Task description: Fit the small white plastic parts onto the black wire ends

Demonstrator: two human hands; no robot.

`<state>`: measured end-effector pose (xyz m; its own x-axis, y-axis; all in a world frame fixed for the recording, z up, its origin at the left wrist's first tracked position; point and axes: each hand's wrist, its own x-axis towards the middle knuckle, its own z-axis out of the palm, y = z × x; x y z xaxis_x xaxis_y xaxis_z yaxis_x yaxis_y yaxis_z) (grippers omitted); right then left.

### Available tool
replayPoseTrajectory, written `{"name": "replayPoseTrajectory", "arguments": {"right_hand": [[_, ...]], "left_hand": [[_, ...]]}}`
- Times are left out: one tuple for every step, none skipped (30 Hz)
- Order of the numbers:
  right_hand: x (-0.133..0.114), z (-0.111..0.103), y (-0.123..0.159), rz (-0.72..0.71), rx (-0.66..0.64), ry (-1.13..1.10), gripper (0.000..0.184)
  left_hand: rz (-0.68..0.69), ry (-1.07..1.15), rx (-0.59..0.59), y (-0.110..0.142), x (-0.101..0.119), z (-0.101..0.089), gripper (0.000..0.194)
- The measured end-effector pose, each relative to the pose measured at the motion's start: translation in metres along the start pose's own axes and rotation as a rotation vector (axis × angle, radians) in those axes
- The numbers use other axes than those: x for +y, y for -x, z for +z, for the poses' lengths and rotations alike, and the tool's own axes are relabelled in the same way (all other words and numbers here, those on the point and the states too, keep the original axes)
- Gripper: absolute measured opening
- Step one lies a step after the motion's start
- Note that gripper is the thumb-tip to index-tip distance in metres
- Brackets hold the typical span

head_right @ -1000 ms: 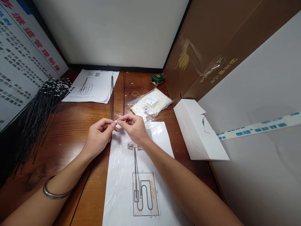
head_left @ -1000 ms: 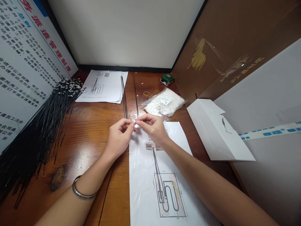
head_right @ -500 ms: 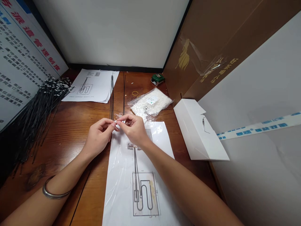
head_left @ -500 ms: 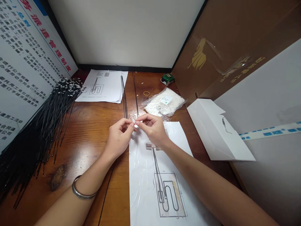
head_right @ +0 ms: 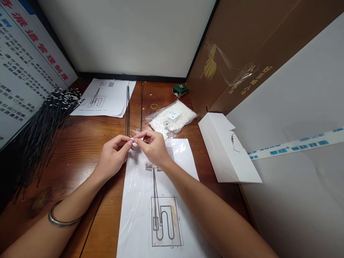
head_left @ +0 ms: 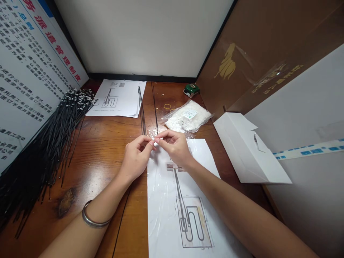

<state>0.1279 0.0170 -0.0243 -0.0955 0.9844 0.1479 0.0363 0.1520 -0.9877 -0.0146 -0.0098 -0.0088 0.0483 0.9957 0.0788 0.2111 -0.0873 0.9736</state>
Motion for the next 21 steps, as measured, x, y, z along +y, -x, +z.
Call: {"name": "replayPoseTrajectory", "arguments": {"right_hand": [[0.0000,-0.0003,-0.0001,0.002,-0.003,-0.005,0.009],[0.0001,-0.0005,-0.0003,0.004,-0.006,-0.010,0.009],[0.0002,-0.0008,-0.0005,0.006,-0.008,-0.015,0.008],[0.0004,-0.0011,-0.0008,0.008,-0.011,-0.020,0.008],[0.0006,-0.0013,-0.0010,0.010,-0.015,-0.026,0.008],[0.0007,-0.0015,-0.0013,0.011,-0.020,-0.032,0.009],[0.0009,-0.0017,-0.0016,0.011,-0.024,-0.038,0.009],[0.0010,-0.0019,-0.0018,0.010,-0.029,-0.041,0.009],[0.0012,-0.0021,-0.0020,0.009,-0.034,-0.043,0.009],[0.0015,-0.0023,-0.0022,0.008,-0.038,-0.044,0.009],[0.0018,-0.0024,-0.0024,0.007,-0.043,-0.044,0.009],[0.0022,-0.0026,-0.0026,0.006,-0.047,-0.046,0.010],[0.0027,-0.0027,-0.0028,0.003,-0.050,-0.051,0.010],[0.0031,-0.0029,-0.0030,-0.001,-0.053,-0.058,0.010],[0.0035,-0.0029,-0.0031,-0.006,-0.055,-0.067,0.010],[0.0038,-0.0030,-0.0033,-0.010,-0.057,-0.075,0.010],[0.0040,-0.0030,-0.0034,-0.015,-0.057,-0.082,0.010],[0.0040,-0.0030,-0.0035,-0.020,-0.057,-0.089,0.010],[0.0038,-0.0029,-0.0036,-0.024,-0.058,-0.093,0.009],[0.0034,-0.0029,-0.0037,-0.027,-0.059,-0.099,0.009],[0.0030,-0.0028,-0.0037,-0.028,-0.060,-0.107,0.008]], "left_hand": [[-0.003,0.000,-0.002,0.0001,-0.0002,0.0000,0.015],[-0.005,-0.003,-0.004,0.0002,-0.0004,0.0000,0.016],[-0.004,-0.008,-0.006,0.0003,-0.0006,-0.0001,0.016],[-0.001,-0.015,-0.008,0.0003,-0.0008,-0.0001,0.016],[0.005,-0.024,-0.011,0.0003,-0.0010,-0.0001,0.016],[0.012,-0.034,-0.013,0.0003,-0.0011,-0.0002,0.016],[0.018,-0.044,-0.016,0.0003,-0.0012,-0.0002,0.016],[0.022,-0.053,-0.017,0.0003,-0.0014,-0.0003,0.016],[0.023,-0.059,-0.018,0.0003,-0.0015,-0.0004,0.016],[0.020,-0.060,-0.022,0.0004,-0.0017,-0.0006,0.016],[0.016,-0.055,-0.027,0.0006,-0.0019,-0.0007,0.016],[0.011,-0.046,-0.032,0.0007,-0.0021,-0.0008,0.017],[0.006,-0.035,-0.036,0.0008,-0.0023,-0.0009,0.017],[0.002,-0.024,-0.041,0.0008,-0.0023,-0.0010,0.017],[-0.003,-0.015,-0.043,0.0006,-0.0022,-0.0012,0.017],[-0.011,-0.005,-0.042,0.0003,-0.0018,-0.0013,0.016],[-0.023,0.009,-0.037,-0.0001,-0.0013,-0.0015,0.016],[-0.041,0.027,-0.031,-0.0007,-0.0007,-0.0017,0.015],[-0.063,0.049,-0.025,-0.0014,0.0000,-0.0020,0.015],[-0.084,0.071,-0.019,-0.0020,0.0007,-0.0022,0.015],[-0.101,0.092,-0.016,-0.0027,0.0012,-0.0023,0.015]]}}
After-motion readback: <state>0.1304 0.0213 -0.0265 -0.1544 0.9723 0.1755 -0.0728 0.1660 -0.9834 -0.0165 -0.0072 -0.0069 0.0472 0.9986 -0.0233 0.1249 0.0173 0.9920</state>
